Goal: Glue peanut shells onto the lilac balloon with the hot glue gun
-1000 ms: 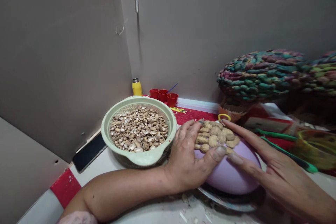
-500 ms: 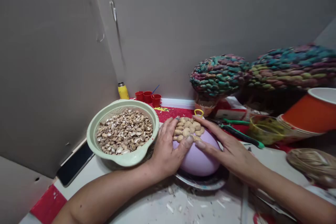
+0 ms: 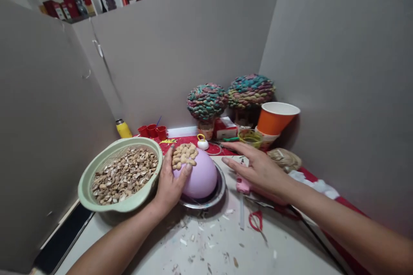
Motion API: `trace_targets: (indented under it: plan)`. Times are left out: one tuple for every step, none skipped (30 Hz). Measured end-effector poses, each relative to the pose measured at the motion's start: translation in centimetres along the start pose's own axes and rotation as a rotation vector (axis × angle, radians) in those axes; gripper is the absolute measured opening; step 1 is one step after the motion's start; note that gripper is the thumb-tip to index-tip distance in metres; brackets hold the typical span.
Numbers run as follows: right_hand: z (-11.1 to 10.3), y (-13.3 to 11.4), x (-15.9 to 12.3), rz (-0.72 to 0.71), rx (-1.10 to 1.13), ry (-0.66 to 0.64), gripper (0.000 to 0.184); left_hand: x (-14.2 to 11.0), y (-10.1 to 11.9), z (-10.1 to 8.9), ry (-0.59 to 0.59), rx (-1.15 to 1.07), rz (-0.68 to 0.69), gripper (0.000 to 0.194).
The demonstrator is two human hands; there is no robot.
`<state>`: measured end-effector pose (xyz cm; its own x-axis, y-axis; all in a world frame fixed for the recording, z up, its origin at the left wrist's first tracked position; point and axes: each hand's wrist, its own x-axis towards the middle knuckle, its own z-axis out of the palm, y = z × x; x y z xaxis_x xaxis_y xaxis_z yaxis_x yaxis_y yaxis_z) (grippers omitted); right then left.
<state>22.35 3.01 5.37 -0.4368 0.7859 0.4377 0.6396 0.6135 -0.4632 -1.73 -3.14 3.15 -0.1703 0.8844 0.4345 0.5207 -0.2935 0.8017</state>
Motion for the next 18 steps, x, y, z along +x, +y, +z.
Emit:
trace_targets:
  plan:
    - [-0.2,0.5,-0.5,0.022,-0.038,-0.038,0.047,-0.1,0.1,0.0,0.008,0.003,0.002,0.067]
    - [-0.3,1.0,-1.0,0.040,-0.070,-0.079,0.045,-0.1,0.1,0.0,0.015,0.008,0.005,0.066]
    - [-0.3,1.6,-1.5,0.057,-0.107,-0.126,0.044,-0.2,0.2,0.0,0.019,0.013,0.008,0.065]
    - [-0.2,2.1,-1.9,0.073,-0.145,-0.174,0.043,-0.3,0.2,0.0,0.022,0.019,0.009,0.064]
    - [-0.1,2.5,-2.4,0.087,-0.182,-0.219,0.042,-0.4,0.2,-0.1,0.023,0.027,0.009,0.062]
    - [0.0,2.9,-2.8,0.099,-0.218,-0.256,0.041,-0.4,0.2,-0.1,0.022,0.034,0.008,0.060]
    - [0.0,3.1,-3.1,0.109,-0.251,-0.287,0.041,-0.5,0.1,-0.1,0.020,0.043,0.008,0.060]
    - [-0.1,3.3,-3.5,0.115,-0.279,-0.314,0.040,-0.4,0.1,-0.2,0.016,0.052,0.008,0.061]
    - [-0.2,3.3,-3.8,0.119,-0.302,-0.336,0.040,-0.4,0.0,-0.2,0.010,0.062,0.010,0.063]
    - [-0.3,3.3,-4.0,0.122,-0.323,-0.353,0.039,-0.3,-0.1,-0.2,0.005,0.071,0.015,0.066]
    - [-0.5,3.2,-4.3,0.125,-0.342,-0.367,0.038,-0.3,-0.2,-0.2,-0.001,0.081,0.021,0.070]
    - [-0.6,3.1,-4.5,0.129,-0.361,-0.378,0.036,-0.2,-0.2,-0.2,-0.006,0.090,0.027,0.073]
    - [-0.6,3.0,-4.7,0.135,-0.380,-0.384,0.034,-0.1,-0.3,-0.2,-0.011,0.098,0.033,0.076]
    - [-0.6,3.0,-4.8,0.143,-0.398,-0.387,0.033,-0.1,-0.3,-0.3,-0.015,0.104,0.039,0.077]
    - [-0.6,3.0,-5.0,0.151,-0.412,-0.388,0.030,-0.1,-0.3,-0.3,-0.019,0.108,0.043,0.077]
    - [-0.5,3.0,-5.1,0.157,-0.421,-0.388,0.028,-0.1,-0.4,-0.3,-0.022,0.111,0.046,0.077]
    - [-0.3,3.1,-5.2,0.163,-0.424,-0.387,0.024,-0.1,-0.3,-0.4,-0.025,0.112,0.047,0.077]
    - [-0.2,3.3,-5.3,0.169,-0.421,-0.383,0.022,-0.1,-0.3,-0.4,-0.029,0.111,0.046,0.077]
